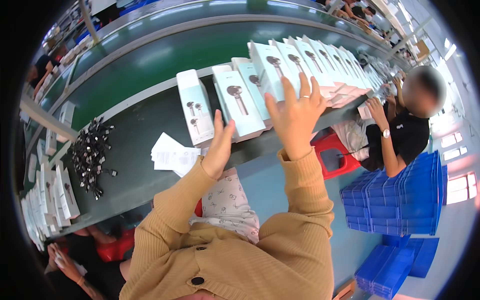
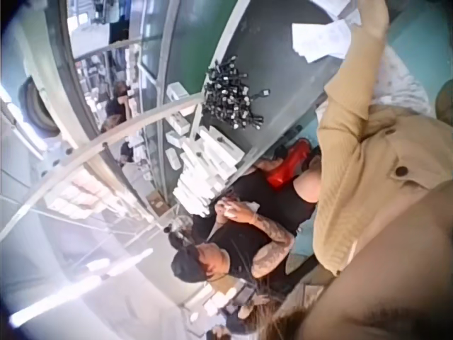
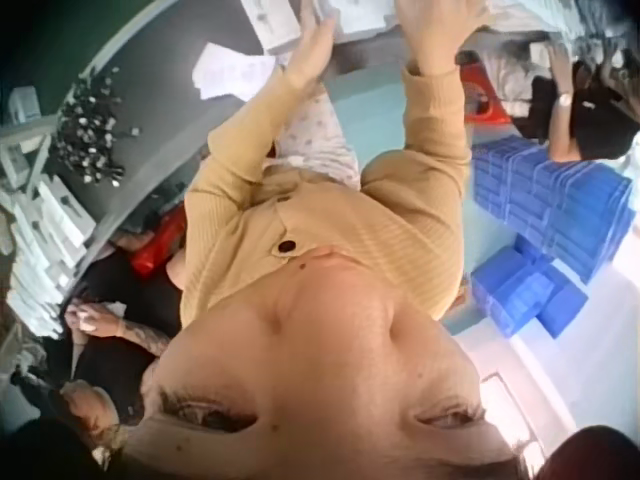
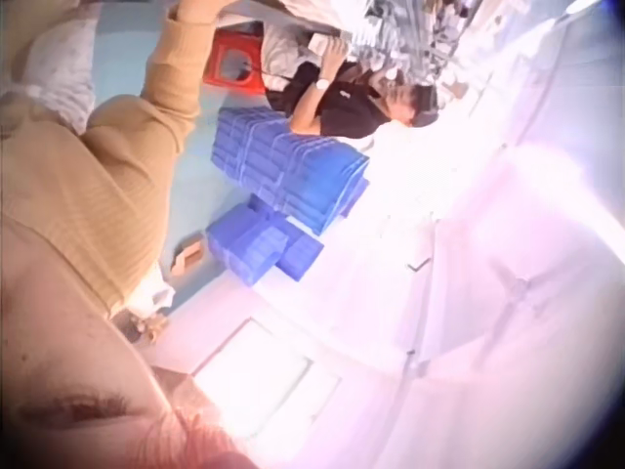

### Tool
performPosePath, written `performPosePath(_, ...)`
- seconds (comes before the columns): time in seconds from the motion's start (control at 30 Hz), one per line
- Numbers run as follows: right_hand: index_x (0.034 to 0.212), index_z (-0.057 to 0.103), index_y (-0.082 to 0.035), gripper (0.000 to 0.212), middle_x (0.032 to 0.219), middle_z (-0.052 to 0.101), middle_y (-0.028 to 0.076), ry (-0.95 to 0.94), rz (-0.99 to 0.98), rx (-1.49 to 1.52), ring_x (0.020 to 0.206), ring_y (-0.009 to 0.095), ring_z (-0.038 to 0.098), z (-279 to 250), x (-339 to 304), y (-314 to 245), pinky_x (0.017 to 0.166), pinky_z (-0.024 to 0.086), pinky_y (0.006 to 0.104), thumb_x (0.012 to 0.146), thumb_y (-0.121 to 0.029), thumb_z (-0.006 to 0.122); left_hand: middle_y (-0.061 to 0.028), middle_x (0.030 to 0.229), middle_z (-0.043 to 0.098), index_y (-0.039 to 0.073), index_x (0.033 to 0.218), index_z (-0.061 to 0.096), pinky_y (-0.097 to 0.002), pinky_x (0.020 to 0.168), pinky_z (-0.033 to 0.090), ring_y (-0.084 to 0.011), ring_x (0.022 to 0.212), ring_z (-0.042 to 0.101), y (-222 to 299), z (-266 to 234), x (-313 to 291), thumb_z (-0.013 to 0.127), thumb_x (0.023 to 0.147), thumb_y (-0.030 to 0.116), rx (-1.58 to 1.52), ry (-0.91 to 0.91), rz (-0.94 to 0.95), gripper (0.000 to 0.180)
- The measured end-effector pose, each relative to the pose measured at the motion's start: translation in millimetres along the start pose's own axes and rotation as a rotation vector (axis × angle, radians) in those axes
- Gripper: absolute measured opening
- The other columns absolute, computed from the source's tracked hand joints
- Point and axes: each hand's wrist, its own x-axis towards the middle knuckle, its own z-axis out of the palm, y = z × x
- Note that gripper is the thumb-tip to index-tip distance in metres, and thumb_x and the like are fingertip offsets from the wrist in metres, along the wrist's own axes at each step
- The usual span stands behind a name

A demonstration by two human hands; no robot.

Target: Insert product manuals and power cables into product boxes on an assembly line.

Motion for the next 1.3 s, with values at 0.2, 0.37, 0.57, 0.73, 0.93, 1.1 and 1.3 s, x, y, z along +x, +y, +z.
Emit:
performPosePath(0.2, 0.115, 0.063, -0.012, 0.047, 0.132, 0.046, 0.017, 0.02, 0.072, 0.241, 0.126, 0.042, 0.036, -10.5, -34.1, 10.1, 0.101, 0.025, 0.056, 0.073, -0.03, 0.075, -0.0133, 0.156, 0.002, -0.001, 0.146, -0.014, -0.0304, 0.114, 0.01, -0.0224, 0.143, 0.008, -6.1, 8.5, 19.7, 0.043, 0.099, 0.036, -0.04, -0.015, -0.041, 0.083)
performPosePath(0.37, 0.118, 0.059, -0.005, 0.049, 0.135, 0.04, 0.023, -0.008, 0.264, 0.402, 0.127, 0.043, 0.034, -11.4, -72.3, 26.1, 0.103, 0.028, 0.0506, 0.076, -0.024, 0.075, -0.0123, 0.156, 0.001, 0.002, 0.145, -0.019, -0.0313, 0.114, 0.009, -0.0229, 0.143, 0.008, -5.9, 20.7, 25.6, 0.041, 0.1, 0.034, -0.009, -0.032, -0.086, 0.082)
performPosePath(0.57, 0.122, 0.056, -0.003, 0.051, 0.138, 0.036, 0.024, -0.117, 0.421, 0.568, 0.128, 0.041, 0.032, -7.6, -102.2, 29.8, 0.104, 0.029, 0.0483, 0.078, -0.022, 0.074, -0.0124, 0.157, -0.006, 0.002, 0.144, -0.022, -0.0335, 0.115, 0.006, -0.0227, 0.144, 0.003, -15.3, 29.5, 32.0, 0.04, 0.099, 0.037, 0.024, -0.051, -0.103, 0.084)
performPosePath(0.73, 0.124, 0.058, -0.007, 0.05, 0.14, 0.037, 0.019, -0.121, 0.508, 0.597, 0.125, 0.033, 0.039, -5.4, -114.2, 34.7, 0.103, 0.033, 0.0426, 0.077, -0.017, 0.074, -0.012, 0.156, -0.01, 0.004, 0.143, -0.025, -0.0342, 0.115, 0.006, -0.0228, 0.144, 0.001, -17.8, 46.2, 39.9, 0.039, 0.099, 0.041, 0.067, -0.074, -0.172, 0.086)
performPosePath(0.93, 0.124, 0.057, -0.007, 0.048, 0.14, 0.037, 0.018, -0.133, 0.602, 0.688, 0.12, 0.031, 0.043, -3.9, -127.2, 33.2, 0.101, 0.036, 0.0392, 0.079, -0.016, 0.073, -0.0128, 0.156, -0.013, 0.004, 0.143, -0.026, -0.0347, 0.115, 0.007, -0.0233, 0.144, -0.002, -19.0, 66.9, 54.2, 0.037, 0.097, 0.046, 0.11, -0.105, -0.192, 0.089)
performPosePath(1.1, 0.125, 0.057, -0.007, 0.048, 0.139, 0.039, 0.018, -0.165, 0.657, 0.732, 0.123, 0.033, 0.043, -2.2, -144.3, 28.8, 0.102, 0.035, 0.0396, 0.08, -0.015, 0.072, -0.0185, 0.155, -0.015, -0.002, 0.144, -0.02, -0.0368, 0.115, 0.006, -0.0275, 0.144, -0.009, -39.2, 83.6, 74.4, 0.037, 0.095, 0.055, 0.251, -0.101, -0.165, 0.094)
performPosePath(1.3, 0.124, 0.056, -0.004, 0.045, 0.138, 0.037, 0.022, -0.189, 0.629, 0.781, 0.124, 0.036, 0.041, 1.7, -154.5, 22.1, 0.103, 0.035, 0.0417, 0.083, -0.019, 0.07, -0.0285, 0.152, 0.006, -0.006, 0.145, 0.007, -0.041, 0.115, 0.014, -0.0357, 0.144, 0.004, -14.8, 55.2, 87.0, 0.05, 0.088, 0.055, 0.668, -0.121, -0.058, 0.094)
